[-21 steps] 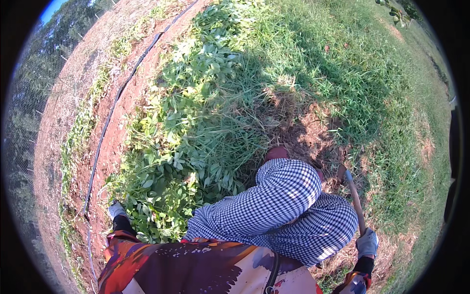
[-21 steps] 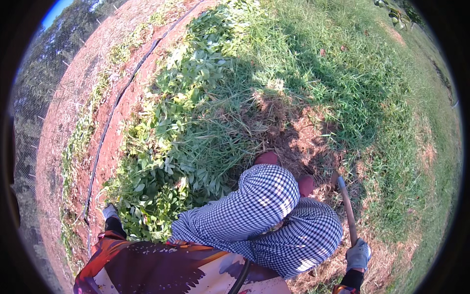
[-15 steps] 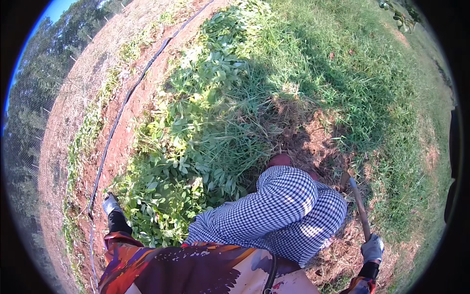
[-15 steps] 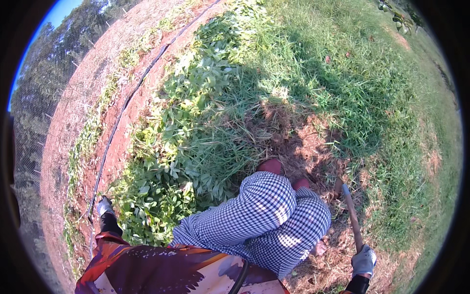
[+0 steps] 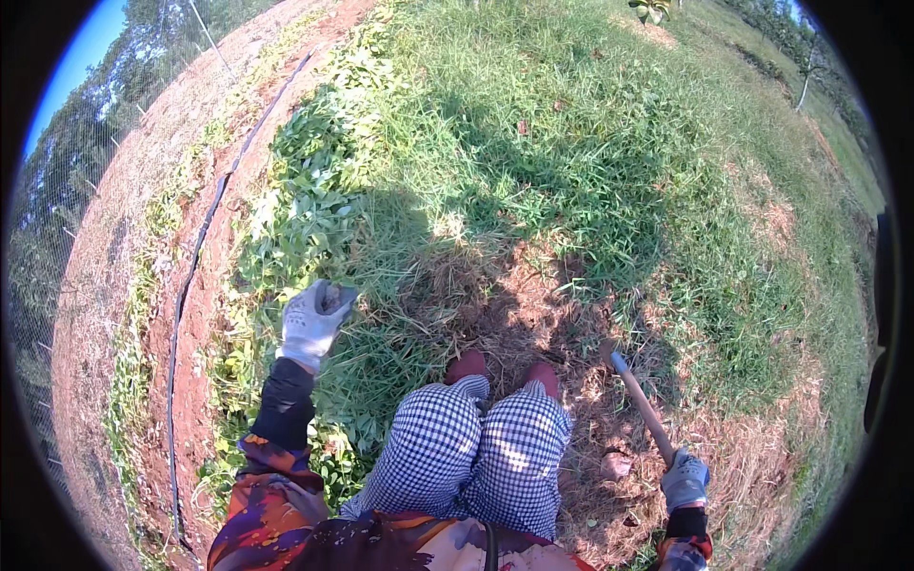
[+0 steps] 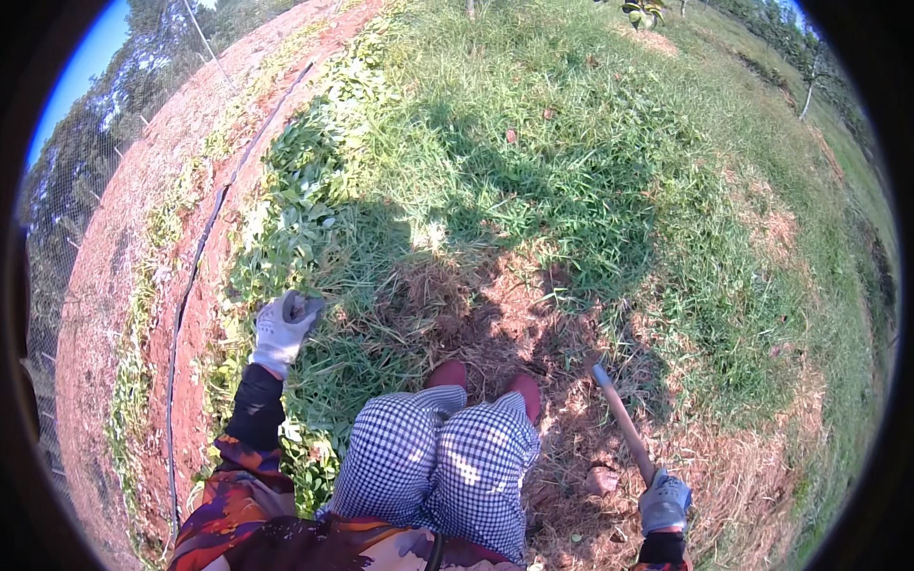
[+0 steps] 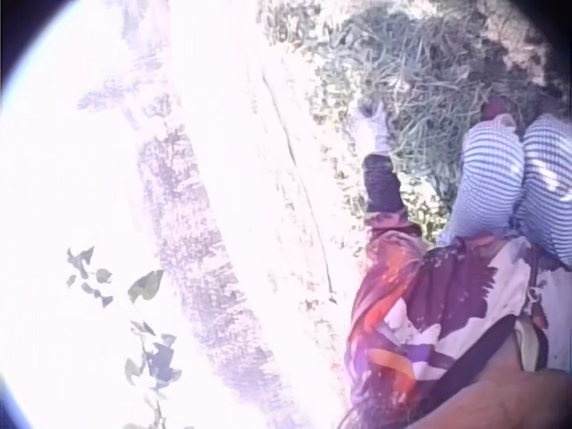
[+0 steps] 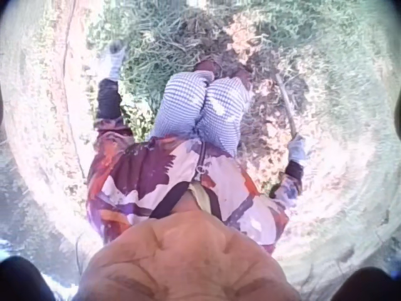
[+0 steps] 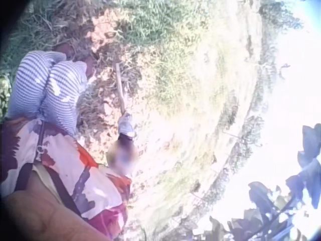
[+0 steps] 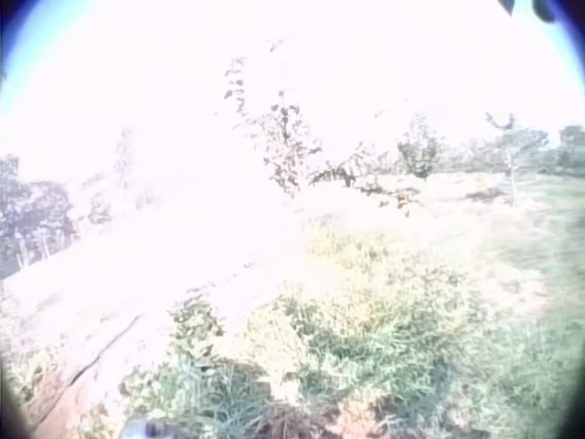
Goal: The person uses a hoe to loosen soil and remove weeds from a grassy area. They repeatedly strike the ground, gather the uprooted vegetation by hand, and toss it aside.
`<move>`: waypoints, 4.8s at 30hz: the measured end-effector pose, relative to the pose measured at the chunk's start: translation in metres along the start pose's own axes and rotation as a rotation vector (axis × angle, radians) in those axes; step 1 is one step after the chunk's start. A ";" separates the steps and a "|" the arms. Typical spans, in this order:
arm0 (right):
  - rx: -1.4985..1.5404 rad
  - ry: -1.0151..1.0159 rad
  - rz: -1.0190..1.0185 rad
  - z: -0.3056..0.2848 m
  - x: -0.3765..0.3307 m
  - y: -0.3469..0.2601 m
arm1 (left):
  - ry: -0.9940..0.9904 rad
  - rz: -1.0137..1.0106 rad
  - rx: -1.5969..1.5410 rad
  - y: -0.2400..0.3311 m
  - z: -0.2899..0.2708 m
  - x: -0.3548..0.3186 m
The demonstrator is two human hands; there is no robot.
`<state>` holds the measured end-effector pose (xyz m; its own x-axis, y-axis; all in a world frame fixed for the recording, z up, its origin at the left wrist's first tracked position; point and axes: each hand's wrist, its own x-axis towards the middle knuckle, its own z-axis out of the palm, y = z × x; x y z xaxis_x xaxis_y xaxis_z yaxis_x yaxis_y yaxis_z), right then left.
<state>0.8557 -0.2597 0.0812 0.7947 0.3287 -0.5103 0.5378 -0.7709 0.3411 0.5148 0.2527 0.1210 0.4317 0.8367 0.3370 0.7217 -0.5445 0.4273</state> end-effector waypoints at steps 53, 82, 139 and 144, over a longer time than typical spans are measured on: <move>1.180 0.003 -0.325 -0.016 0.242 -0.285 | -1.082 0.101 0.853 0.049 0.434 0.181; 1.462 -0.135 -0.189 0.051 0.192 -0.275 | -1.177 0.195 0.858 0.057 0.403 0.118; 1.635 -0.353 -0.204 0.011 0.223 -0.302 | -1.224 0.027 0.822 0.022 0.407 0.114; 1.508 -0.459 -0.213 0.072 0.211 -0.303 | -1.143 0.090 0.834 0.014 0.395 0.110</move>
<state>0.8404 0.0039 -0.1869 0.4462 0.5262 -0.7239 -0.3580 -0.6364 -0.6833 0.7860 0.3600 -0.1678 0.3960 0.6065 -0.6895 0.5983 -0.7400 -0.3074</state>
